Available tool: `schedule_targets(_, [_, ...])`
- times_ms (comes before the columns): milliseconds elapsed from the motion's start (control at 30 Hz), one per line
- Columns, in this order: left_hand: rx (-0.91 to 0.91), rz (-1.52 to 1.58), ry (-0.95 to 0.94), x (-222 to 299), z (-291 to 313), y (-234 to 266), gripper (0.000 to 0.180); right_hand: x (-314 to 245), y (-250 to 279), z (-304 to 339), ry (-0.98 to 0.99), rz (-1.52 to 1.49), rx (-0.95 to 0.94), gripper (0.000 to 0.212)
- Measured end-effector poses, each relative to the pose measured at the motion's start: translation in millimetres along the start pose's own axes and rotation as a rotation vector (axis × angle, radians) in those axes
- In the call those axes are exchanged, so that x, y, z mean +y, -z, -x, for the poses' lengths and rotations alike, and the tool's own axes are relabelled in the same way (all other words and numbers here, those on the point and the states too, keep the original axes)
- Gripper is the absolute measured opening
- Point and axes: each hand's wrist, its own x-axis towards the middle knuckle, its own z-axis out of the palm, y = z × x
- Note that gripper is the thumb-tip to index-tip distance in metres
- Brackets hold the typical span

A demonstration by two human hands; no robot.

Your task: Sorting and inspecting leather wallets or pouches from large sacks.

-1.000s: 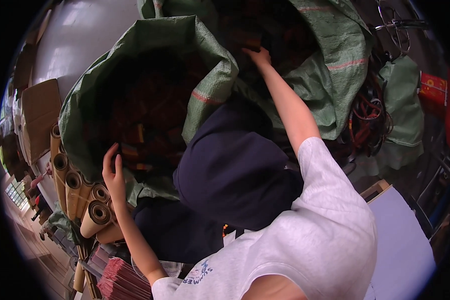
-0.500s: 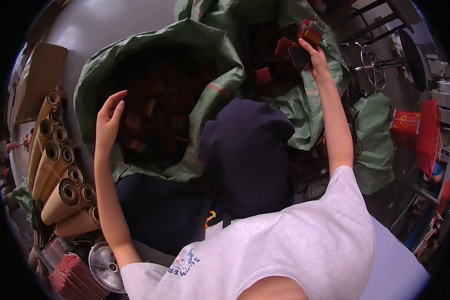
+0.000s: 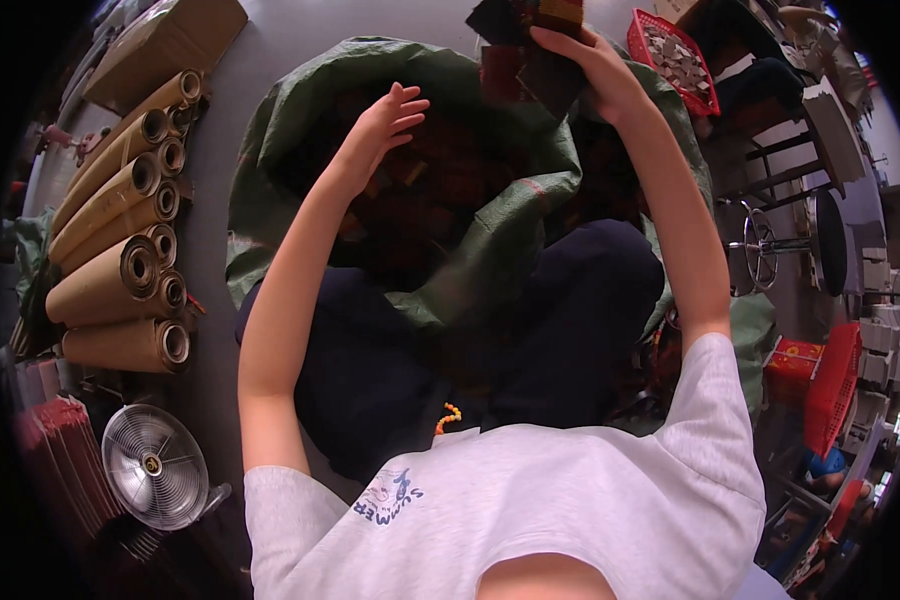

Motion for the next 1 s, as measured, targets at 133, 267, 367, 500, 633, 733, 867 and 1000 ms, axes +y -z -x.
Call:
schedule_targets(133, [-0.067, 0.411, -0.08, 10, 10, 23, 0.07, 20, -89, -13, -0.008, 0.05, -0.142, 0.046])
schedule_targets(267, [0.037, 0.335, -0.138, 24, 24, 27, 0.055, 69, -118, -15, 0.065, 0.042, -0.076, 0.041])
schedule_targets(367, [0.177, 0.109, -0.068, 19, 27, 30, 0.051, 91, -120, -19, 0.041, 0.068, -0.068, 0.038])
schedule_targets(500, [0.344, -0.112, -0.094, -3, 27, 43, 0.049, 105, -127, -21, 0.044, 0.064, -0.108, 0.035])
schedule_targets(633, [0.502, 0.239, -0.113, -1, 19, 48, 0.024, 99, -120, -27, -0.011, 0.023, -0.061, 0.034])
schedule_targets(733, [0.579, 0.296, -0.067, 4, 19, 64, 0.03, 114, -98, -36, -0.066, 0.002, -0.005, 0.035])
schedule_targets(867, [0.56, -0.371, -0.161, -27, 12, 88, 0.057, 112, -84, -32, -0.074, -0.026, -0.006, 0.034])
schedule_targets(1000, [0.224, -0.291, -0.052, -18, 10, 45, 0.07, 106, -81, -24, -0.066, -0.088, -0.027, 0.033])
